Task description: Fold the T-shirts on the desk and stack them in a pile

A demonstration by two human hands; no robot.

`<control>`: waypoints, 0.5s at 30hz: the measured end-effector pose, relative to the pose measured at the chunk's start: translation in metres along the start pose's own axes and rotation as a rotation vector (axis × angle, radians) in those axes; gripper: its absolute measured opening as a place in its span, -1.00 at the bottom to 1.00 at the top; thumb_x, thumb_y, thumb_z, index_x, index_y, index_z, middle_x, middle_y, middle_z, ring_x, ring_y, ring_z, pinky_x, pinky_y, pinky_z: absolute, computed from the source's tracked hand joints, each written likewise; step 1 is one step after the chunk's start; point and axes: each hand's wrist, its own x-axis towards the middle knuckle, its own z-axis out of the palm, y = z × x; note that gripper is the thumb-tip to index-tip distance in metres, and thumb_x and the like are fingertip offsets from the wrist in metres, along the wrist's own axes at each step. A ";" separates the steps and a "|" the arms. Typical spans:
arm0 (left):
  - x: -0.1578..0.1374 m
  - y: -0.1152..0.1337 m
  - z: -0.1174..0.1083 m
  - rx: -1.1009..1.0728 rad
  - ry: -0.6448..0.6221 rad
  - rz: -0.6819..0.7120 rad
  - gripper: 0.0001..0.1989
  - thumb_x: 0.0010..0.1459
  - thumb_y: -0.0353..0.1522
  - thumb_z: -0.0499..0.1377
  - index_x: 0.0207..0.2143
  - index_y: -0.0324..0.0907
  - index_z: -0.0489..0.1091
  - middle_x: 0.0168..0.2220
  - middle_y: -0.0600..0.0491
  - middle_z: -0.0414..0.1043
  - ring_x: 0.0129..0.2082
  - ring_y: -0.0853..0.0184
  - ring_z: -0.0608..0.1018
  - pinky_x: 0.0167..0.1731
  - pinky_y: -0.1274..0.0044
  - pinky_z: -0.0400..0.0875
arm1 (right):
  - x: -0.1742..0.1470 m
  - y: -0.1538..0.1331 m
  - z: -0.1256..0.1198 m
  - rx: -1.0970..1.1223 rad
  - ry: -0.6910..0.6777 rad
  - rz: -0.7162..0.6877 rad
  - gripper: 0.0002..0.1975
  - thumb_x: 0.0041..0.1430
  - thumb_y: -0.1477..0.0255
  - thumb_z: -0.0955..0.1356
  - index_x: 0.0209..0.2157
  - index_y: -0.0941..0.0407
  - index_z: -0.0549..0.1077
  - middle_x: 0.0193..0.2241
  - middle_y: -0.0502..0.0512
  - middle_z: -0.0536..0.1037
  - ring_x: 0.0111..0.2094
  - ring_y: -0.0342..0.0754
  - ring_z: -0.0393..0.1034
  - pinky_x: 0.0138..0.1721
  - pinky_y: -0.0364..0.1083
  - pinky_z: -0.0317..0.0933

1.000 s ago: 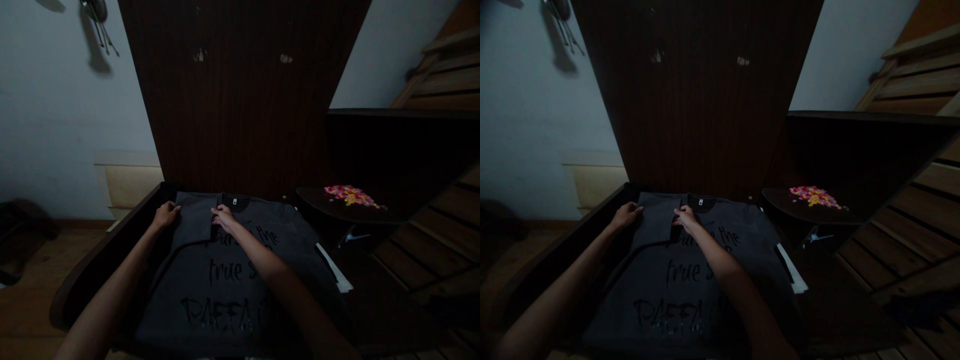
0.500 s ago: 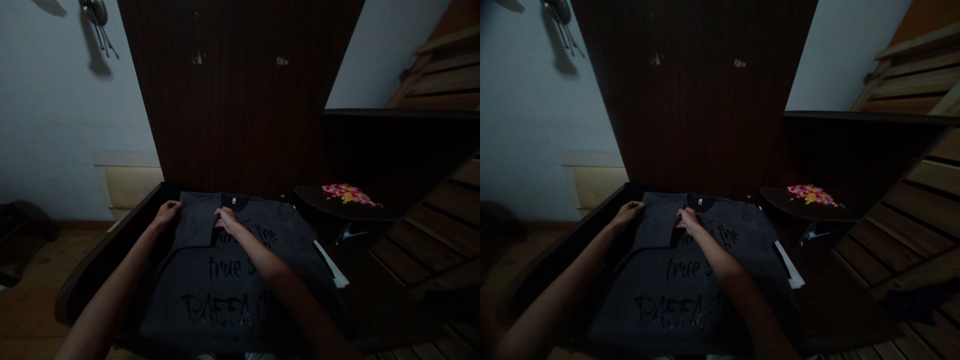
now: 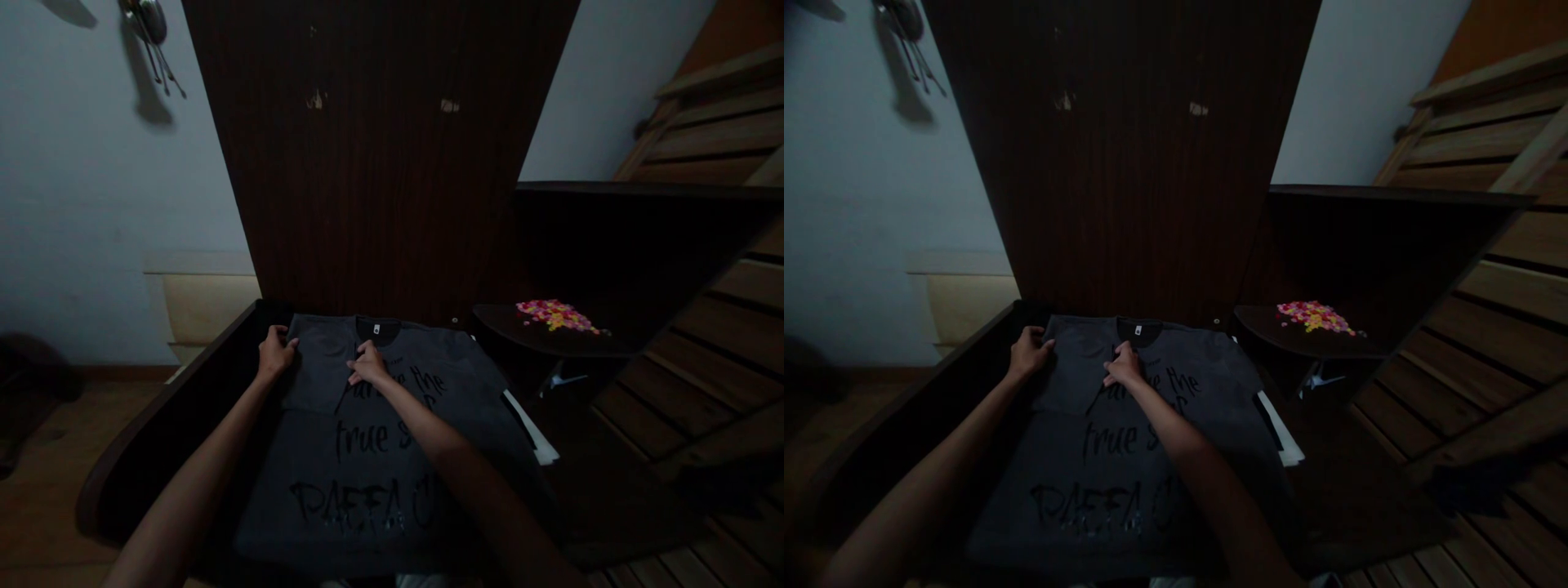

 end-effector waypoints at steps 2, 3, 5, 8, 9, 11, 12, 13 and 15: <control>-0.004 0.002 0.001 -0.009 0.030 0.024 -0.69 0.09 -0.29 0.15 -0.08 -0.12 0.28 -0.24 -0.07 0.51 -0.16 0.14 0.56 -0.10 0.36 0.40 | -0.004 0.000 -0.001 -0.248 0.087 -0.106 -0.59 0.05 0.58 0.38 -0.14 0.05 0.14 -0.61 -0.16 0.44 -0.64 -0.13 0.42 -0.55 -0.21 0.29; -0.007 0.003 0.002 -0.008 0.038 0.028 -0.69 0.11 -0.29 0.13 -0.06 -0.12 0.27 -0.23 -0.08 0.51 -0.16 0.13 0.56 -0.11 0.35 0.40 | -0.008 0.000 -0.001 -0.366 0.123 -0.163 -0.59 0.05 0.57 0.39 -0.13 0.06 0.16 -0.56 -0.11 0.47 -0.56 -0.10 0.46 -0.47 -0.19 0.31; -0.012 0.006 0.004 0.013 0.048 0.030 -0.66 0.15 -0.31 0.09 -0.01 -0.15 0.25 -0.20 -0.13 0.49 -0.13 0.10 0.55 -0.11 0.33 0.40 | -0.017 -0.001 -0.001 -0.580 0.166 -0.281 -0.59 0.06 0.54 0.39 -0.08 0.07 0.20 -0.39 0.02 0.53 -0.36 -0.05 0.50 -0.31 -0.13 0.32; -0.022 0.014 0.009 0.131 0.115 0.113 -0.59 0.16 -0.39 0.03 0.07 -0.28 0.22 -0.06 -0.25 0.42 -0.02 0.04 0.48 -0.07 0.30 0.37 | -0.032 -0.007 -0.002 -0.844 0.204 -0.425 -0.66 0.16 0.50 0.32 -0.02 0.07 0.25 -0.10 0.17 0.48 -0.15 0.02 0.45 -0.20 -0.07 0.29; -0.027 0.018 0.011 0.189 0.157 0.171 -0.56 0.15 -0.42 0.02 0.09 -0.31 0.21 0.01 -0.29 0.36 0.03 0.01 0.43 -0.05 0.28 0.35 | -0.035 -0.009 -0.002 -0.908 0.220 -0.460 -0.69 0.20 0.50 0.28 -0.01 0.07 0.27 -0.04 0.21 0.45 -0.10 0.04 0.41 -0.18 -0.05 0.29; -0.037 0.029 0.017 0.298 0.221 0.306 -0.52 0.12 -0.48 -0.01 0.13 -0.33 0.21 0.13 -0.34 0.25 0.12 -0.04 0.34 0.01 0.21 0.28 | -0.039 -0.013 -0.001 -0.999 0.237 -0.531 -0.73 0.25 0.48 0.23 -0.01 0.09 0.32 0.02 0.26 0.40 0.02 0.08 0.33 -0.12 -0.01 0.29; -0.042 0.035 0.021 0.341 0.213 0.373 -0.52 0.12 -0.50 -0.02 0.12 -0.32 0.23 0.16 -0.34 0.22 0.13 -0.05 0.32 0.03 0.19 0.26 | -0.039 -0.014 0.000 -1.032 0.220 -0.565 -0.74 0.27 0.46 0.22 -0.03 0.11 0.36 0.04 0.27 0.39 0.07 0.09 0.28 -0.06 0.02 0.27; -0.047 0.041 0.026 0.376 0.171 0.430 -0.54 0.12 -0.51 -0.03 0.09 -0.30 0.27 0.16 -0.33 0.24 0.13 -0.05 0.32 0.03 0.18 0.25 | -0.038 -0.014 0.000 -1.058 0.184 -0.592 -0.74 0.28 0.43 0.21 -0.04 0.12 0.39 0.06 0.28 0.39 0.12 0.11 0.24 0.00 0.05 0.24; -0.055 0.050 0.037 0.428 0.030 0.505 -0.62 0.16 -0.49 -0.04 0.00 -0.28 0.37 0.08 -0.30 0.34 0.09 -0.03 0.36 0.00 0.21 0.28 | -0.032 -0.012 0.000 -1.099 0.074 -0.579 -0.71 0.30 0.39 0.22 -0.03 0.14 0.43 0.11 0.27 0.39 0.19 0.13 0.17 0.11 0.12 0.15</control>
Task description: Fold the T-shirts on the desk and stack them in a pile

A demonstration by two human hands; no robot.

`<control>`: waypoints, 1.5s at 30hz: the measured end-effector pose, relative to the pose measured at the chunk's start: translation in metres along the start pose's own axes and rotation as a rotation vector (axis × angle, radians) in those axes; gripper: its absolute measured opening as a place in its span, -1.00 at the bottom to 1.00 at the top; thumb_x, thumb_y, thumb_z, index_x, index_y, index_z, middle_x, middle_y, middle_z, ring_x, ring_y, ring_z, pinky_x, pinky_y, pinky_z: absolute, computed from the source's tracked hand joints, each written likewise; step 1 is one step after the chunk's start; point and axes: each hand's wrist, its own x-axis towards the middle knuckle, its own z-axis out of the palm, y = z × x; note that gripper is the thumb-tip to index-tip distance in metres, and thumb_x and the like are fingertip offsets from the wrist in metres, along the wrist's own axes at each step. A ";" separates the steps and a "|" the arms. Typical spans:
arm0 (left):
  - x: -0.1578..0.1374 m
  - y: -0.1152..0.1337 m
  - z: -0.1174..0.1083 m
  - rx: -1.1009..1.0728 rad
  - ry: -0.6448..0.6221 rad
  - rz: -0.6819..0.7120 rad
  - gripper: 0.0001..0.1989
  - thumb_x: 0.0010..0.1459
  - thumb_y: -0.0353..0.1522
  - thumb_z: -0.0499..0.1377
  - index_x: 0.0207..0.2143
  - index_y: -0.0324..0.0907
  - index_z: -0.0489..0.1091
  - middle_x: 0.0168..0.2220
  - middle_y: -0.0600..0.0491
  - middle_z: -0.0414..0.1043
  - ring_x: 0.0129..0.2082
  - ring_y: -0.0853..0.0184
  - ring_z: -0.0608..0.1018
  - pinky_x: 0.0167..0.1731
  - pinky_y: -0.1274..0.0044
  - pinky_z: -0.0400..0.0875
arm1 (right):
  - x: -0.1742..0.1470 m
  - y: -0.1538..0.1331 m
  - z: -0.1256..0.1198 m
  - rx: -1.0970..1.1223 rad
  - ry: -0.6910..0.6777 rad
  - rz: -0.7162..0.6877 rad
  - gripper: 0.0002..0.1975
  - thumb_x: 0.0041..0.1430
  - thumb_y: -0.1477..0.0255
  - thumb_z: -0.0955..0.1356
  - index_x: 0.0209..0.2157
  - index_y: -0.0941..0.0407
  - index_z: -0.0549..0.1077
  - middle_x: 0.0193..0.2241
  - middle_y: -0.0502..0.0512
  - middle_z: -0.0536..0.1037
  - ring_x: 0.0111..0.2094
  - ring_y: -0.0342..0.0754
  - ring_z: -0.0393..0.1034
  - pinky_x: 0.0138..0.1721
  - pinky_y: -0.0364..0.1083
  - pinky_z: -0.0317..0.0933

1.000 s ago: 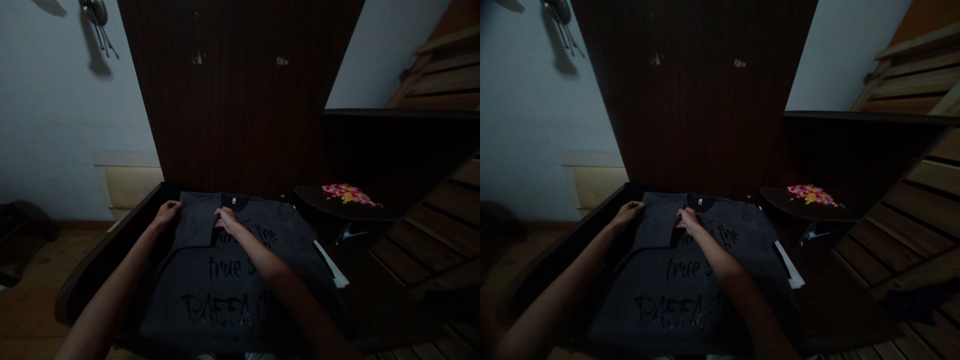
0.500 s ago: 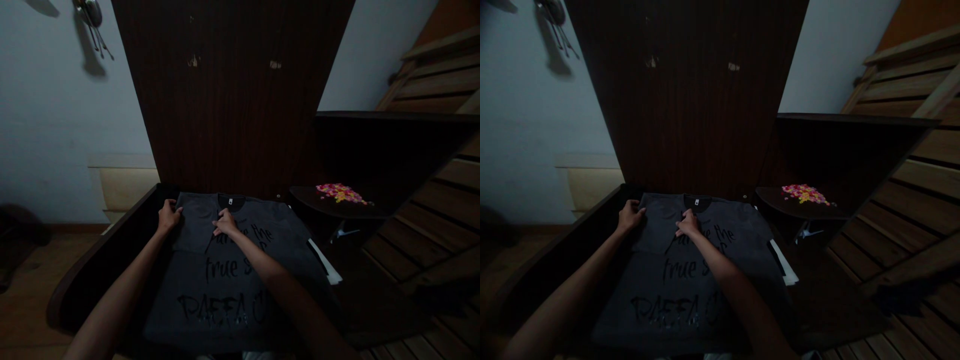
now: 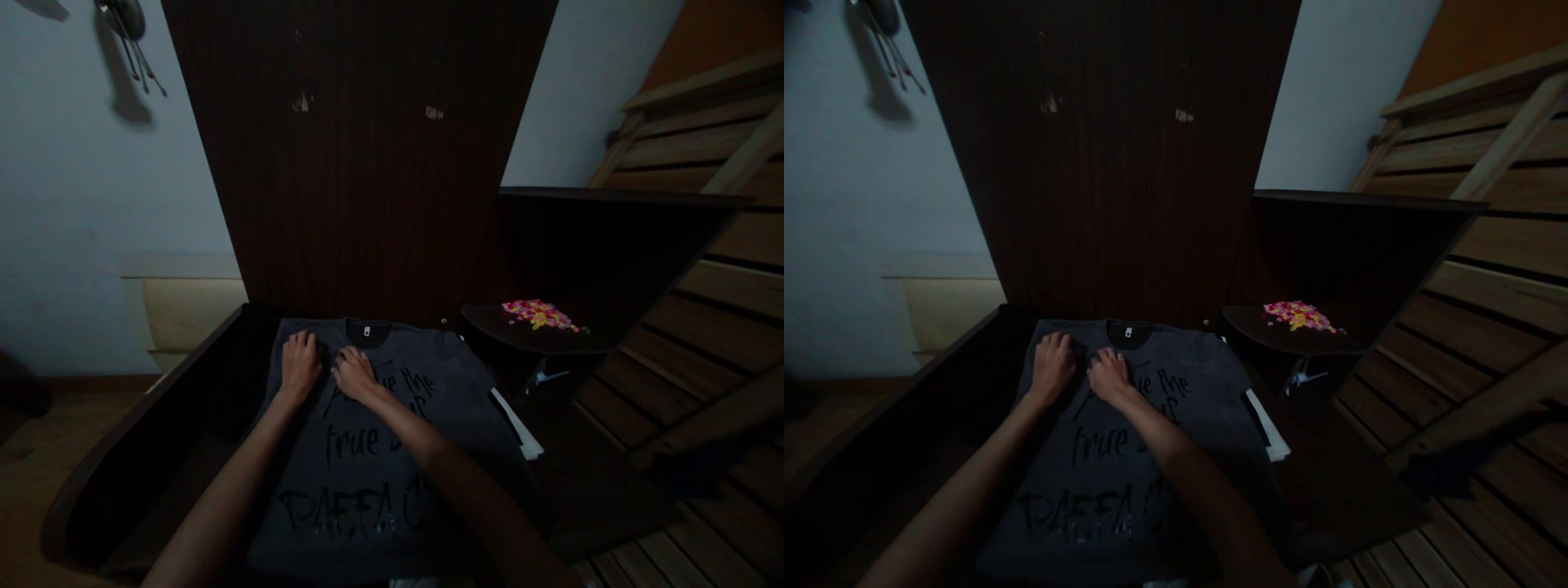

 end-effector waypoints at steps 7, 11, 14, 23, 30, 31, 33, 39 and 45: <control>-0.011 0.006 0.038 -0.039 -0.087 0.165 -0.55 0.26 -0.30 -0.07 0.09 -0.28 0.38 0.24 -0.22 0.25 0.31 0.00 0.16 0.24 0.17 0.03 | 0.001 0.056 -0.015 -0.004 -0.183 0.060 -0.57 0.30 0.30 0.24 0.13 0.16 0.40 0.25 0.21 0.27 0.33 0.17 -0.03 0.28 0.16 -0.13; -0.013 0.000 0.047 -0.033 -0.090 0.164 -0.45 0.27 -0.24 -0.11 0.19 -0.36 0.29 0.29 -0.20 0.16 0.34 0.01 0.08 0.28 0.16 -0.08 | -0.027 0.123 -0.039 -0.036 -0.093 0.212 -0.52 0.33 0.28 0.20 0.20 0.15 0.33 0.29 0.21 0.21 0.35 0.15 -0.09 0.29 0.14 -0.18; -0.013 0.001 0.047 -0.018 -0.110 0.156 -0.39 0.27 -0.19 -0.11 0.23 -0.38 0.23 0.32 -0.19 0.10 0.36 0.02 0.02 0.30 0.16 -0.12 | -0.060 0.174 -0.051 -0.060 -0.089 0.348 -0.42 0.34 0.21 0.15 0.29 0.18 0.18 0.34 0.26 0.05 0.37 0.18 -0.18 0.30 0.17 -0.23; -0.010 0.007 0.046 0.039 -0.171 0.131 -0.37 0.24 -0.19 -0.09 0.26 -0.38 0.19 0.33 -0.21 0.08 0.37 0.00 -0.03 0.29 0.15 -0.18 | -0.133 0.249 -0.082 -0.087 0.011 0.836 -0.48 0.36 0.25 0.10 0.16 0.25 0.33 0.13 0.45 0.37 0.16 0.20 0.28 0.12 0.09 0.13; -0.001 0.041 0.044 0.138 -0.285 -0.034 -0.35 0.19 -0.26 0.00 0.26 -0.48 0.16 0.33 -0.37 0.00 0.35 -0.23 -0.08 0.22 -0.08 -0.28 | -0.156 0.258 -0.093 0.381 -0.068 1.150 -0.46 0.21 0.03 0.25 -0.27 0.23 0.57 -0.19 0.44 0.59 -0.08 0.29 0.48 -0.15 0.14 0.34; -0.001 0.049 0.044 0.115 -0.287 -0.026 -0.35 0.19 -0.27 0.00 0.26 -0.47 0.15 0.33 -0.38 0.00 0.35 -0.23 -0.08 0.22 -0.08 -0.26 | -0.157 0.257 -0.091 0.513 -0.026 1.150 -0.49 0.19 0.03 0.27 -0.34 0.21 0.56 -0.27 0.40 0.61 -0.16 0.26 0.51 -0.22 0.11 0.36; -0.002 0.067 0.044 0.014 -0.303 0.063 -0.37 0.20 -0.30 -0.01 0.28 -0.43 0.13 0.34 -0.34 -0.01 0.36 -0.19 -0.09 0.23 -0.03 -0.18 | -0.157 0.258 -0.085 0.744 0.077 1.124 -0.57 0.15 0.08 0.33 -0.45 0.18 0.54 -0.41 0.31 0.62 -0.30 0.18 0.54 -0.31 0.04 0.37; -0.013 0.134 0.040 -0.402 -0.450 0.391 -0.44 0.31 -0.26 -0.11 0.29 -0.31 0.11 0.38 -0.18 -0.09 0.39 -0.01 -0.17 0.28 0.12 -0.11 | -0.154 0.265 -0.070 1.040 0.384 1.058 -0.82 -0.08 0.33 0.43 -0.54 0.12 0.40 -0.60 0.05 0.53 -0.47 -0.01 0.47 -0.41 -0.09 0.33; -0.024 0.193 0.033 -0.506 -0.565 0.597 -0.39 0.30 -0.11 -0.10 0.33 -0.16 0.03 0.40 -0.11 -0.12 0.39 0.01 -0.19 0.27 0.06 -0.15 | -0.142 0.253 -0.066 0.904 0.831 0.975 -0.68 -0.26 0.48 0.40 -0.34 0.06 0.34 -0.48 -0.05 0.50 -0.43 -0.04 0.44 -0.38 -0.11 0.32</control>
